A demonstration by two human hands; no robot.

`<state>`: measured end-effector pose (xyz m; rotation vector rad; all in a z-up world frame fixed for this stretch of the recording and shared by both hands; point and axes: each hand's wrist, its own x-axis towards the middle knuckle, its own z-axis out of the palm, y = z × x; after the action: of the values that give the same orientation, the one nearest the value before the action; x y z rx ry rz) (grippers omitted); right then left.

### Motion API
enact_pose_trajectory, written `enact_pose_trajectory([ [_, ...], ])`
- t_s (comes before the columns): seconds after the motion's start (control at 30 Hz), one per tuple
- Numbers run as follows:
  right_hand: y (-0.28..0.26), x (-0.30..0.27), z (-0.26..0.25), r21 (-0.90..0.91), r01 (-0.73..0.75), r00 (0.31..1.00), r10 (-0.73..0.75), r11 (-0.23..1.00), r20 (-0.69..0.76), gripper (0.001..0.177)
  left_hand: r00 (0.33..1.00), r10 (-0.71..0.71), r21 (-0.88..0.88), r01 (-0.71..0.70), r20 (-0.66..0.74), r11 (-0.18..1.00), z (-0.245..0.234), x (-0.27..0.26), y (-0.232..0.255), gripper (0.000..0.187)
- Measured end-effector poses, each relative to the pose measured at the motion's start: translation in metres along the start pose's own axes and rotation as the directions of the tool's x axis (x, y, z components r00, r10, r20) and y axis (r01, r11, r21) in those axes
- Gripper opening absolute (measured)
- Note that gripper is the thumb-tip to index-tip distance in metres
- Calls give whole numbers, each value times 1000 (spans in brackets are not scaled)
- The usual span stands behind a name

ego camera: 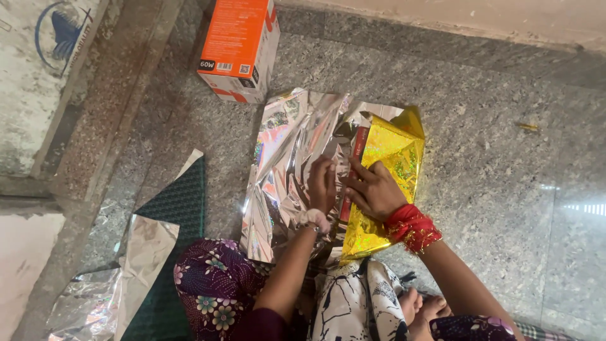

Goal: The person sits on the floor and wraps a small rectangular box with shiny gold wrapping paper. They fold the paper around the box, smooth the edges, and secure the folds with clear adhesive tape.

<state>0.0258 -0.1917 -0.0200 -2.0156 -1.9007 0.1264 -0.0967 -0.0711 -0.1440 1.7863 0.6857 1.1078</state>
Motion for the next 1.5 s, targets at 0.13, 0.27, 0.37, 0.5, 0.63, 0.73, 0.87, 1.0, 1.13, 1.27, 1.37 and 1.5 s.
enact_pose_trajectory([
  [0.13,3,-1,-1,62,22,999,-19,998,-49,31,991,53,109,-67,126,992,0,2,-13,18],
  [0.27,1,-1,0,64,0,999,3,998,-34,32,984,77,103,-94,157,990,-5,1,-16,17],
  [0.37,0,-1,-2,81,0,1000,1,997,-17,32,988,78,85,-90,135,992,-4,2,-9,17],
  [0.5,-1,-9,-8,88,-7,999,11,996,-53,44,982,-82,119,62,170,991,-17,-14,11,19],
  [0.63,-13,-27,-13,80,-286,955,291,955,-53,45,985,-39,160,12,169,987,-39,-32,18,18],
  [0.73,-16,-28,-12,-4,-252,959,250,968,-132,54,980,-91,122,70,175,990,-46,-35,10,19],
  [0.87,-13,-29,-11,-25,-245,965,241,969,-103,61,983,-29,172,-3,181,985,-50,-36,1,18],
  [1.0,-9,-31,-9,11,-249,966,249,969,-77,59,982,-30,212,-11,185,977,-55,-38,-3,18],
  [1.13,-5,-33,-9,47,-221,970,225,974,-94,58,983,-8,240,-37,182,970,-54,-36,-6,18],
  [1.27,-4,-30,-16,13,-256,967,256,967,-4,62,978,-10,238,-41,210,970,-59,-29,-14,17],
  [1.37,-14,-23,-25,-25,-274,962,274,961,-1,74,979,38,258,-91,202,962,-61,-29,-14,15],
  [1.5,-43,-11,-36,-127,-320,948,318,939,-35,88,980,77,310,-132,183,941,-58,-30,-9,15],
])
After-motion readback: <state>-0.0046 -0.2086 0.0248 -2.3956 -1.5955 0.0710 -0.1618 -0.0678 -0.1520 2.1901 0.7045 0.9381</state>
